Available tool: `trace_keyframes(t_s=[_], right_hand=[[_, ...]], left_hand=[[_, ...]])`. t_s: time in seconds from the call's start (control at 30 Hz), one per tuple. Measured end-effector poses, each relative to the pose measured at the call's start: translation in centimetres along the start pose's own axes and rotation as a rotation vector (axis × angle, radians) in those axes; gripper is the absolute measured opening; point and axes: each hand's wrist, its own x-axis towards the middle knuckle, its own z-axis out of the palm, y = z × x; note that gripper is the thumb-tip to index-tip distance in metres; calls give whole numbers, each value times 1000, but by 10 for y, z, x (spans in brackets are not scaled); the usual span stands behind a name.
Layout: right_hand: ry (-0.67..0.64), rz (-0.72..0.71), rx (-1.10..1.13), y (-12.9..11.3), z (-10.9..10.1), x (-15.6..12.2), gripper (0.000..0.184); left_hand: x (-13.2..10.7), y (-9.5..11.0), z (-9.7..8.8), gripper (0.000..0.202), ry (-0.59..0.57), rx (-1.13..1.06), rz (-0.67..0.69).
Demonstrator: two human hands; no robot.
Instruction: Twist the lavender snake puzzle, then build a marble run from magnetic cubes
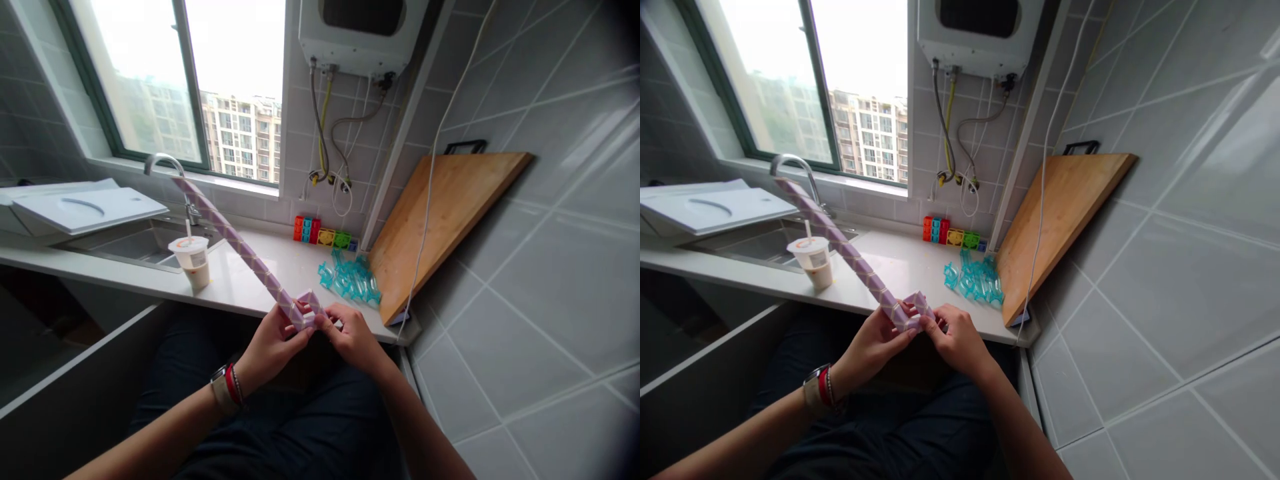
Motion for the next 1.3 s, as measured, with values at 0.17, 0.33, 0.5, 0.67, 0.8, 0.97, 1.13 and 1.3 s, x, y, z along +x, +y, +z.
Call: trace_keyframes(t_s=[0.17, 0.33, 0.5, 0.67, 0.8, 0.97, 1.13, 1.3], right_hand=[[-230, -51, -32, 1, 3, -1, 44], [-181, -43, 2, 14, -15, 4, 49], [-134, -97, 151, 19, -22, 5, 43], [-323, -327, 390, 21, -11, 5, 38], [-450, -224, 501, 26, -2, 6, 42], [-634, -130, 767, 24, 15, 2, 49], [-631, 29, 939, 26, 36, -2, 51], [-606, 203, 1094, 26, 44, -1, 52]], left_hand=[[-1, 9, -7, 33, -9, 102, -59], [-2, 22, -29, 34, -168, 366, -139], [-3, 38, -36, 25, -358, 638, -89], [-3, 50, -28, 31, -505, 403, -330], [-2, 51, -29, 40, -549, 153, -516], [-5, 48, -30, 44, -560, 16, -620], [-14, 40, -25, 48, -536, -63, -636], [-15, 31, -28, 40, -442, -67, -609]])
